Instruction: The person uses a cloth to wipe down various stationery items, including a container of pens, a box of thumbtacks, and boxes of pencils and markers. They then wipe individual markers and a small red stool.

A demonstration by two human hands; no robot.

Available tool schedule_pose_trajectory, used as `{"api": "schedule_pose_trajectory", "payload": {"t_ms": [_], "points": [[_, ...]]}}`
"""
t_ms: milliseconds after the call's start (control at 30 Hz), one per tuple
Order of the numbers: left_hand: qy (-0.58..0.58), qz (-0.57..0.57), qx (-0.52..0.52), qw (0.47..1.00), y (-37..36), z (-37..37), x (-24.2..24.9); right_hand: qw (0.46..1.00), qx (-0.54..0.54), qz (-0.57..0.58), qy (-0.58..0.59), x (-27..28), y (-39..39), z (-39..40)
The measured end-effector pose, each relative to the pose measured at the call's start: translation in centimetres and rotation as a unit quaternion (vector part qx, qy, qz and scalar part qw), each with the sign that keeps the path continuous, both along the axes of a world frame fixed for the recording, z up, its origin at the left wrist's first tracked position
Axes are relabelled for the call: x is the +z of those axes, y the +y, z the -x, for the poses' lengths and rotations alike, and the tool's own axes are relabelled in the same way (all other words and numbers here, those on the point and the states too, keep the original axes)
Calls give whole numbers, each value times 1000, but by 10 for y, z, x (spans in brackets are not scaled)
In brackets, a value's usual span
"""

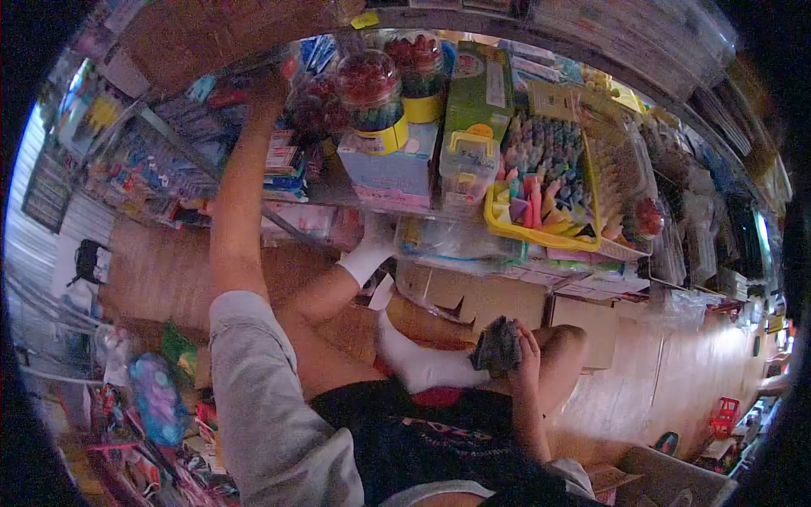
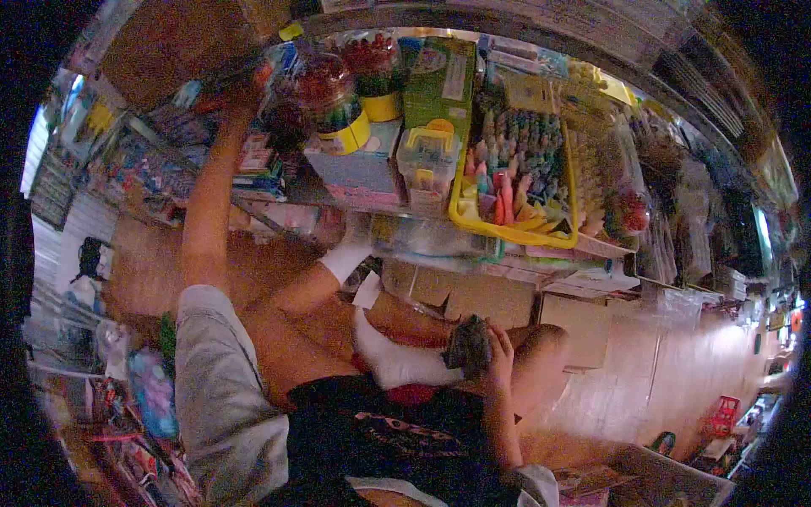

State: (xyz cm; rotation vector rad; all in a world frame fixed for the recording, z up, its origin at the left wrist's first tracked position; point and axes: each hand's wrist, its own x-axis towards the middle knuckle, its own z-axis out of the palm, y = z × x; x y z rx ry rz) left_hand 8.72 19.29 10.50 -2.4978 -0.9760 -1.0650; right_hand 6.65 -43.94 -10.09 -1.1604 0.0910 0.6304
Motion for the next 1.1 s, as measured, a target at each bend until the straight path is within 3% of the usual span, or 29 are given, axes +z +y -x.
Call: {"api": "schedule_pose_trajectory", "payload": {"t_ms": [167,300,367,467,567,633,700,767,800,867,900,933,967,1000,1033,1100], "points": [[65,-128,-112,983,-65,33,16,1000,-4,-19,-2,-1,2,1],[137,-173,-122,968,-114,66,33,999,-26,-27,19,12,4,4],[88,0,-29,996,-127,75,25,999,-25,-30,35,15,6,6],[14,-105,-92,990,-159,105,21,999,4,-19,28,17,6,6],[-67,-124,-153,978,-203,141,15,998,-1,-50,23,20,7,9],[-99,-14,-119,988,-246,172,9,995,-4,-94,22,14,2,8],[-205,27,-170,964,-293,199,3,997,-6,-75,20,12,4,9],[-307,-25,-105,946,-334,224,-17,935,-9,-317,157,47,12,14],[-300,-23,-97,949,-350,231,-18,922,-54,-343,174,48,15,16],[-472,166,-97,860,-379,243,-15,898,-85,-362,233,15,12,-1],[-464,180,-82,864,-383,246,-21,906,-88,-348,227,22,13,0],[-559,277,-109,774,-381,245,-30,913,-90,-333,220,40,19,3],[-645,365,-131,659,-380,241,-39,946,-54,-279,156,59,25,5],[-657,444,-198,576,-382,234,-42,957,-50,-266,103,63,29,7],[-654,461,-189,570,-384,228,-51,965,-47,-254,48,67,32,9],[-593,618,-214,470,-390,214,-68,975,-123,-103,-154,100,53,14]]}}
